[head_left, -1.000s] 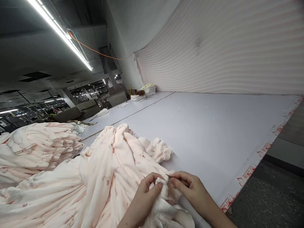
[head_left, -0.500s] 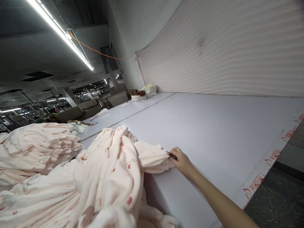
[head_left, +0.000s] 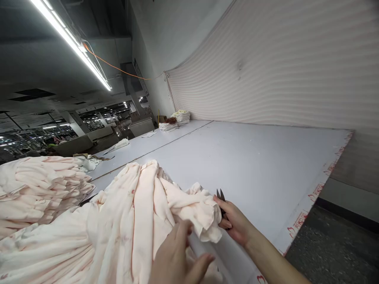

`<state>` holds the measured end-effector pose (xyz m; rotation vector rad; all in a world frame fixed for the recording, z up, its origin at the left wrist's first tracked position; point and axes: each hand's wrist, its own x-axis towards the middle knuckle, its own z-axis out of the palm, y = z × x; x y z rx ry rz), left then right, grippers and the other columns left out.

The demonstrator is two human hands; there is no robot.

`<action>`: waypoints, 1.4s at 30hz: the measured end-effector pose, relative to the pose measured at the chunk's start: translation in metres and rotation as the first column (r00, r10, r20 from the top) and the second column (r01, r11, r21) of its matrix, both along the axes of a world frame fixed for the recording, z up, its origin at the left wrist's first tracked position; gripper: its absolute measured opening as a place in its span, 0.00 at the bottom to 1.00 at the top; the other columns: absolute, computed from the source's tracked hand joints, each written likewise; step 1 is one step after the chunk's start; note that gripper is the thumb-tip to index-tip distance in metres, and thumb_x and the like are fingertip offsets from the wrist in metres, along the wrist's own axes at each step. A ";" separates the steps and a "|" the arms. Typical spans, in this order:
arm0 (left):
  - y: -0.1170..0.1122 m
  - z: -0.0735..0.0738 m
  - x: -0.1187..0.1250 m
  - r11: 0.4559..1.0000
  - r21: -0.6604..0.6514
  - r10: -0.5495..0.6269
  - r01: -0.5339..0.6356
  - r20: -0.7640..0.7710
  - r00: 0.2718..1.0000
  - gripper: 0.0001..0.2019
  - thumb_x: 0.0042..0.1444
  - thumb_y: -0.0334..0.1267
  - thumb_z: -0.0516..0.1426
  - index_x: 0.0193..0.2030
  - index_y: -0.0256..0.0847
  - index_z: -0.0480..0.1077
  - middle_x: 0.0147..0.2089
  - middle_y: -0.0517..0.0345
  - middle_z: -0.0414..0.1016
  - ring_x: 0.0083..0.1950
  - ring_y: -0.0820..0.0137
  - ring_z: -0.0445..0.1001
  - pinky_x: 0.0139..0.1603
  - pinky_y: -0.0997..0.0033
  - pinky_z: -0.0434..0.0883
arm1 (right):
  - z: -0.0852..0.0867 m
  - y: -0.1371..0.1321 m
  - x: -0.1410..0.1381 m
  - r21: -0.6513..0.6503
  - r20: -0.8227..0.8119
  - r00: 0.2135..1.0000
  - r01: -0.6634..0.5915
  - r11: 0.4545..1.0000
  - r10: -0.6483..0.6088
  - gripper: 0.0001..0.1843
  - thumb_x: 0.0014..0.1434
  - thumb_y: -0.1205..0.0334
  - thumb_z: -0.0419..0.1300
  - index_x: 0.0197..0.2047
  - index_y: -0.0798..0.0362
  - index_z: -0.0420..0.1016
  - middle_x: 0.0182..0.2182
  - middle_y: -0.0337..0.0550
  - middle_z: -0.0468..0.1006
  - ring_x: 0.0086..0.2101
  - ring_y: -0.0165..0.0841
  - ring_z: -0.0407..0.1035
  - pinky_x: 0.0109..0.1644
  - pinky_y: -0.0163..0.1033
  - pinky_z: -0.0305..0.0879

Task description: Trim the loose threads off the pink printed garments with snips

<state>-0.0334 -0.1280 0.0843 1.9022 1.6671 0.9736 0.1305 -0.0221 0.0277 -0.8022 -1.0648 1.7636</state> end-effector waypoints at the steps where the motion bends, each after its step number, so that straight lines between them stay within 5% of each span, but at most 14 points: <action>1: 0.009 -0.004 0.006 0.997 0.080 -0.009 0.014 -0.064 0.998 0.15 0.46 0.38 0.61 0.43 0.44 0.68 0.36 0.55 0.71 0.35 0.63 0.70 0.33 0.68 0.67 | 0.001 -0.004 -0.002 -0.005 0.002 1.000 0.020 1.000 -0.020 0.24 0.55 0.40 0.52 0.21 0.50 0.53 0.13 0.24 0.48 0.14 0.19 0.35 0.16 0.30 0.37; 3: 0.023 -0.011 0.015 0.978 0.208 0.006 0.020 -0.123 0.992 0.07 0.51 0.33 0.54 0.39 0.43 0.66 0.33 0.56 0.69 0.33 0.65 0.68 0.32 0.69 0.65 | 0.002 -0.009 -0.003 -0.004 0.024 0.997 0.071 0.997 -0.071 0.25 0.55 0.39 0.51 0.21 0.50 0.53 0.13 0.24 0.46 0.13 0.20 0.36 0.16 0.30 0.40; 6: 0.029 -0.020 0.017 0.971 0.230 0.060 -0.061 0.012 0.998 0.06 0.50 0.28 0.49 0.32 0.42 0.63 0.28 0.60 0.64 0.28 0.69 0.64 0.30 0.72 0.61 | 0.001 -0.016 0.003 0.026 0.079 0.977 0.198 0.980 -0.200 0.22 0.54 0.42 0.55 0.23 0.51 0.60 0.14 0.29 0.56 0.14 0.22 0.46 0.17 0.30 0.48; 9: 0.025 -0.026 0.013 0.979 0.171 0.080 -0.108 0.166 0.983 0.07 0.48 0.28 0.49 0.33 0.42 0.62 0.27 0.62 0.63 0.28 0.69 0.63 0.28 0.74 0.60 | 0.004 -0.031 0.014 0.190 0.174 0.922 0.312 0.931 -0.345 0.17 0.51 0.49 0.61 0.39 0.51 0.69 0.33 0.41 0.73 0.28 0.30 0.65 0.29 0.32 0.63; 13: 0.022 -0.029 0.009 0.982 0.163 0.058 -0.092 0.203 0.978 0.05 0.47 0.28 0.50 0.31 0.42 0.61 0.26 0.63 0.59 0.26 0.71 0.60 0.24 0.76 0.58 | 0.011 -0.053 0.016 0.532 0.357 0.867 0.117 0.839 -0.348 0.16 0.55 0.57 0.58 0.48 0.47 0.70 0.54 0.47 0.64 0.45 0.36 0.66 0.44 0.37 0.66; 16: 0.023 -0.031 0.006 0.938 0.338 0.068 -0.075 0.033 0.997 0.05 0.49 0.27 0.51 0.28 0.42 0.61 0.33 0.57 0.64 0.32 0.68 0.64 0.28 0.73 0.63 | 0.015 -0.057 0.011 0.579 0.383 0.854 0.075 0.812 -0.351 0.08 0.59 0.60 0.54 0.38 0.50 0.72 0.46 0.46 0.68 0.41 0.34 0.67 0.42 0.36 0.65; 19: 0.023 -0.031 0.003 0.853 0.518 0.020 0.070 -0.165 0.986 0.07 0.50 0.24 0.51 0.32 0.41 0.65 0.50 0.47 0.65 0.46 0.62 0.67 0.43 0.65 0.67 | 0.017 -0.054 0.008 0.529 0.394 0.869 0.052 0.847 -0.300 0.10 0.61 0.57 0.52 0.33 0.52 0.69 0.30 0.39 0.69 0.32 0.31 0.65 0.34 0.33 0.62; 21: 0.024 -0.029 0.004 0.863 0.482 -0.081 0.152 -0.165 0.983 0.11 0.52 0.26 0.52 0.41 0.41 0.65 0.52 0.46 0.65 0.47 0.63 0.67 0.44 0.65 0.68 | 0.019 -0.053 0.009 0.513 0.419 0.864 0.026 0.858 -0.278 0.13 0.62 0.55 0.51 0.30 0.53 0.67 0.24 0.35 0.65 0.27 0.29 0.61 0.29 0.31 0.59; 24: 0.027 -0.026 0.010 0.937 0.321 -0.131 0.138 -0.042 0.990 0.13 0.55 0.30 0.53 0.48 0.41 0.63 0.42 0.51 0.70 0.37 0.67 0.69 0.36 0.70 0.69 | 0.020 -0.057 0.012 0.589 0.444 0.834 0.005 0.808 -0.328 0.14 0.63 0.58 0.50 0.27 0.52 0.67 0.23 0.35 0.66 0.27 0.29 0.61 0.30 0.32 0.59; 27: 0.031 -0.023 0.015 0.974 0.188 -0.133 0.123 0.041 0.990 0.10 0.57 0.33 0.52 0.46 0.42 0.66 0.34 0.57 0.69 0.30 0.70 0.67 0.30 0.73 0.66 | 0.017 -0.062 0.014 0.700 0.416 0.807 0.010 0.714 -0.419 0.07 0.60 0.66 0.51 0.37 0.51 0.71 0.33 0.41 0.71 0.33 0.31 0.67 0.36 0.33 0.63; 30: 0.032 -0.024 0.016 0.982 0.158 -0.125 0.104 0.130 0.984 0.04 0.57 0.34 0.52 0.37 0.41 0.68 0.32 0.58 0.69 0.29 0.71 0.66 0.28 0.75 0.64 | 0.014 -0.068 0.015 0.766 0.382 0.763 0.055 0.641 -0.522 0.12 0.56 0.69 0.53 0.43 0.51 0.71 0.38 0.44 0.71 0.33 0.32 0.68 0.36 0.34 0.65; 36: 0.031 -0.028 0.013 0.929 0.357 -0.144 0.100 0.099 0.985 0.04 0.54 0.28 0.52 0.32 0.40 0.66 0.32 0.57 0.67 0.31 0.71 0.66 0.30 0.74 0.65 | 0.026 -0.078 0.021 0.534 0.497 0.807 0.005 0.845 -0.319 0.05 0.57 0.59 0.57 0.35 0.50 0.71 0.31 0.38 0.72 0.32 0.32 0.68 0.34 0.32 0.65; 42: 0.032 -0.030 0.013 0.903 0.412 -0.143 0.120 0.026 0.989 0.08 0.55 0.24 0.50 0.35 0.40 0.66 0.35 0.56 0.67 0.34 0.71 0.68 0.32 0.75 0.67 | 0.029 -0.076 0.023 0.586 0.544 0.732 0.017 0.810 -0.409 0.12 0.60 0.56 0.54 0.44 0.47 0.74 0.38 0.42 0.76 0.36 0.35 0.71 0.34 0.33 0.65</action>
